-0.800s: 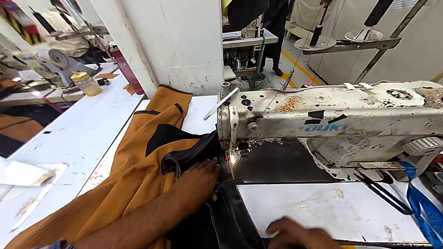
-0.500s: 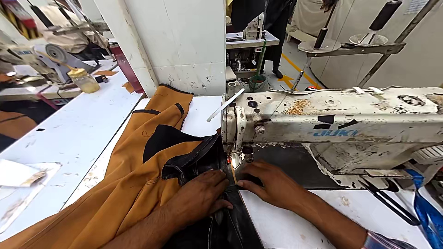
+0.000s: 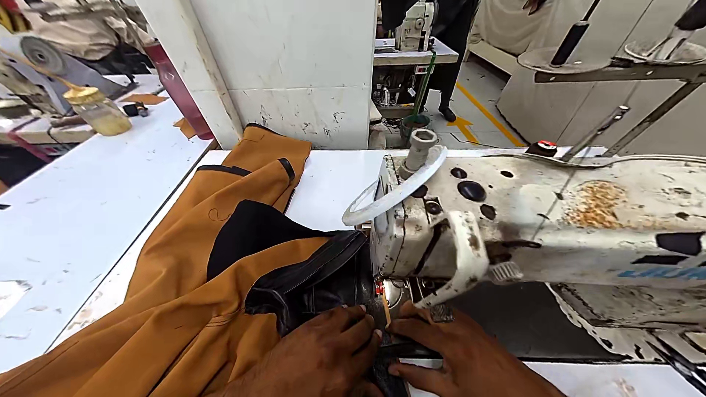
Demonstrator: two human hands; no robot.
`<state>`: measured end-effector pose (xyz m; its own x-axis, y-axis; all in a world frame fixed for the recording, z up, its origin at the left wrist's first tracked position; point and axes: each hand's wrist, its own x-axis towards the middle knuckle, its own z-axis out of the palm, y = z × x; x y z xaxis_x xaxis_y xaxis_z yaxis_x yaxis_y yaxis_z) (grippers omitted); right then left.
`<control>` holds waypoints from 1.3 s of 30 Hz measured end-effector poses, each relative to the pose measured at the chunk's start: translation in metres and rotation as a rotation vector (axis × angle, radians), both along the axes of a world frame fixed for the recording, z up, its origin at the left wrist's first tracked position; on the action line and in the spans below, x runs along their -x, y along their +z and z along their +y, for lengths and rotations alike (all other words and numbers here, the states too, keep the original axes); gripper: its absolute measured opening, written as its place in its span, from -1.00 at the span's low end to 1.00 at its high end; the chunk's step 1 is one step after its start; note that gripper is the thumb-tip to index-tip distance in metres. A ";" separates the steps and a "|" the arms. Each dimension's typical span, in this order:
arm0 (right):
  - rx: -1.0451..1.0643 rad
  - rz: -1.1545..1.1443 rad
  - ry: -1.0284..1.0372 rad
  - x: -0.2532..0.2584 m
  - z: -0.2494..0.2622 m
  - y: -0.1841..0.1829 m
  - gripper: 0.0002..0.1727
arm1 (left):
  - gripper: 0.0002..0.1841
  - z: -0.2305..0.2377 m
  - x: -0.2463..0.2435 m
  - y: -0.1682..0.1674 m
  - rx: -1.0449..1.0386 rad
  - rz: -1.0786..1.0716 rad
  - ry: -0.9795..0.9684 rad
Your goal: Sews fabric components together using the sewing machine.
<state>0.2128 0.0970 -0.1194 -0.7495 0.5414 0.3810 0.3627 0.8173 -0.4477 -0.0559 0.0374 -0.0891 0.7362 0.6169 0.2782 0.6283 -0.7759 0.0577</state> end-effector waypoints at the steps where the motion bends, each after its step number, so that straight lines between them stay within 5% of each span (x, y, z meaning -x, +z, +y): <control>1: -0.007 -0.009 -0.012 0.000 0.000 -0.001 -0.47 | -0.41 0.001 0.001 0.000 0.003 0.005 -0.003; 14: 0.084 -0.107 -0.159 0.008 -0.003 0.011 -0.42 | -0.47 0.041 0.019 0.006 -0.027 0.002 -0.108; 21: -0.033 -0.043 -0.188 0.007 -0.003 0.007 -0.32 | -0.43 0.072 0.039 0.014 -0.035 0.021 -0.325; 25: -0.150 0.115 0.031 0.003 -0.003 0.006 -0.61 | -0.42 0.055 0.025 0.033 0.011 0.120 -0.093; 28: -0.199 -0.006 0.279 0.001 -0.009 0.010 -0.70 | -0.34 0.036 -0.002 0.069 0.452 0.391 0.271; 30: -0.247 -0.062 0.344 0.001 -0.010 0.010 -0.67 | -0.09 0.035 -0.018 0.088 0.720 0.577 0.439; 36: -0.185 -0.001 0.259 0.002 -0.012 0.010 -0.72 | 0.10 0.029 0.008 0.072 0.760 0.426 0.459; 39: -0.129 0.149 -0.019 0.004 -0.007 0.001 -0.74 | 0.05 0.023 0.023 0.058 0.677 0.268 0.417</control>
<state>0.2088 0.0901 -0.1185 -0.6698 0.4947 0.5538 0.3165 0.8649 -0.3897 -0.0791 0.0606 -0.0311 0.3991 0.8239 -0.4025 0.9148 -0.3282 0.2352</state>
